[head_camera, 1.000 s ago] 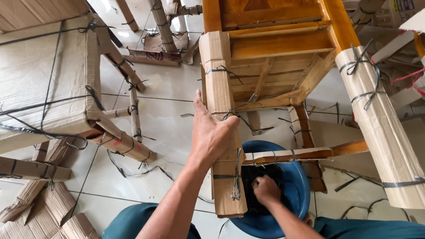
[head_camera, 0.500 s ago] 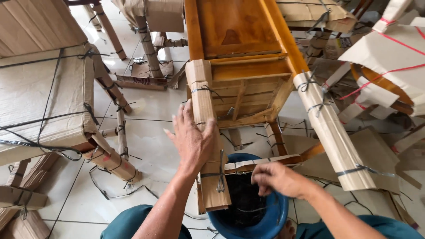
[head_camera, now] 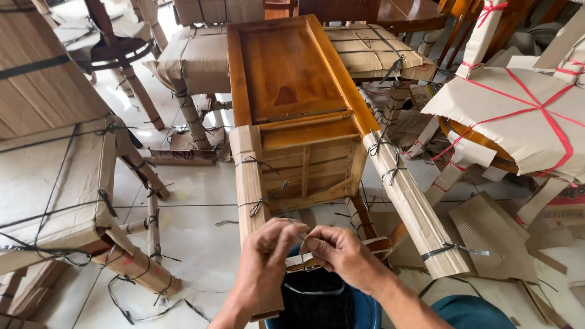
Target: The person wraps the legs of a wooden chair with cardboard and secures them using black plastic zip ties. They repeatedly tie and twist the zip ties around the cardboard-wrapped legs to ensure the wrapping is held in place.
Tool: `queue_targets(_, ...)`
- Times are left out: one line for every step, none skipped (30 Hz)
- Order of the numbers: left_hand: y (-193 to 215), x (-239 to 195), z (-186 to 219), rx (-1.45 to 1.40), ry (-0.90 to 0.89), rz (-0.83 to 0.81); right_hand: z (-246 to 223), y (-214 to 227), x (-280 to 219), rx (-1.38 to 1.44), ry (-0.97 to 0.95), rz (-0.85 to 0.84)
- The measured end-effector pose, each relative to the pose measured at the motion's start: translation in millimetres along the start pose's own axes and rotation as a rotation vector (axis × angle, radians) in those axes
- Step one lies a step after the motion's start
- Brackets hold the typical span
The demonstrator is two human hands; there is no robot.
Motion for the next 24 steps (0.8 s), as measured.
queue_targets(8.7,-1.6,-14.4,-0.057,0.083,0.148,0.6,-3.1,-0.2,0.007,-0.03,0.015)
queue_targets(14.2,2.5,-11.6,-0.044,0.08,0.153,0.2,2.8,-0.6,0.015,-0.021,0.007)
queue_targets(24.3,5.1,-8.7,-0.07,0.084,0.272,1.2,8.3,-0.9,-0.026,-0.061,0.034)
queue_targets(37.6,2.9,-5.0,-0.091,0.087,0.406,2.6,10.0,0.1,-0.066,-0.099,0.047)
queue_targets(42.8,3.6,-1.0,-0.073,0.082,0.425,2.6,13.9,-2.4,-0.056,-0.088,0.025)
queue_targets(50.1,4.9,3.1,-0.111,0.094,0.493,1.5,20.9,-2.5,-0.083,-0.085,0.078)
queue_targets(57.4,6.0,7.6,-0.15,0.105,0.561,0.3,28.0,-2.3,-0.109,-0.082,0.132)
queue_targets(61.5,5.1,11.7,-0.135,0.092,0.577,-4.5,30.2,-3.7,-0.103,-0.066,0.113)
queue_targets(64.9,4.4,15.0,-0.136,0.103,0.597,-8.3,34.2,-5.3,-0.138,-0.077,0.122)
queue_targets(66.6,5.7,17.8,-0.14,0.117,0.607,-11.8,39.7,-8.6,-0.173,-0.091,0.142)
queue_targets(71.9,5.1,17.9,-0.127,0.107,0.614,-16.9,40.1,-5.7,-0.165,-0.078,0.134)
queue_targets(75.6,3.8,15.2,-0.133,0.12,0.639,-18.9,41.9,-5.7,-0.196,-0.134,0.133)
queue_targets(79.6,2.7,12.2,-0.138,0.133,0.663,-20.7,43.6,-5.4,-0.227,-0.19,0.132)
queue_targets(83.1,2.2,10.6,-0.133,0.129,0.666,-18.8,44.5,-4.1,-0.224,-0.184,0.129)
queue_targets(87.8,0.9,8.1,-0.159,0.147,0.705,-16.8,45.2,-2.6,-0.243,-0.19,0.129)
queue_targets(92.6,-0.4,5.4,-0.187,0.166,0.742,-14.9,45.7,-1.3,-0.263,-0.197,0.131)
queue_targets(96.1,-2.0,2.6,-0.184,0.163,0.744,-13.2,45.1,1.0,-0.261,-0.193,0.129)
queue_targets(98.9,-2.8,-1.4,-0.235,0.168,0.734,-11.5,45.1,2.9,-0.292,-0.185,0.136)
queue_targets(101.9,-3.2,-5.7,-0.286,0.173,0.723,-9.7,45.1,5.3,-0.323,-0.176,0.144)
queue_targets(103.4,-2.8,-10.9,-0.285,0.173,0.719,-8.7,45.1,7.0,-0.321,-0.176,0.148)
queue_targets(105.8,-2.6,-17.0,-0.275,0.194,0.739,-7.8,45.3,9.4,-0.303,-0.165,0.167)
queue_targets(107.2,-2.5,-24.8,-0.269,0.218,0.755,-6.0,45.8,10.2,-0.286,-0.16,0.189)
queue_targets(111.2,-1.2,-29.1,-0.27,0.223,0.747,-6.5,43.3,13.9,-0.285,-0.165,0.197)
queue_targets(111.2,1.8,-36.8,-0.271,0.251,0.743,-7.4,45.0,15.0,-0.31,-0.157,0.231)
Point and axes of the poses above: each hand's wrist, its own x-axis towards the middle knuckle, its own y-axis out of the back of the hand, z = x × y, the point moved 3 cm from there along x, towards the middle knuckle, and after that the axes turned 13 degrees about -x, right-handed, at the moved point
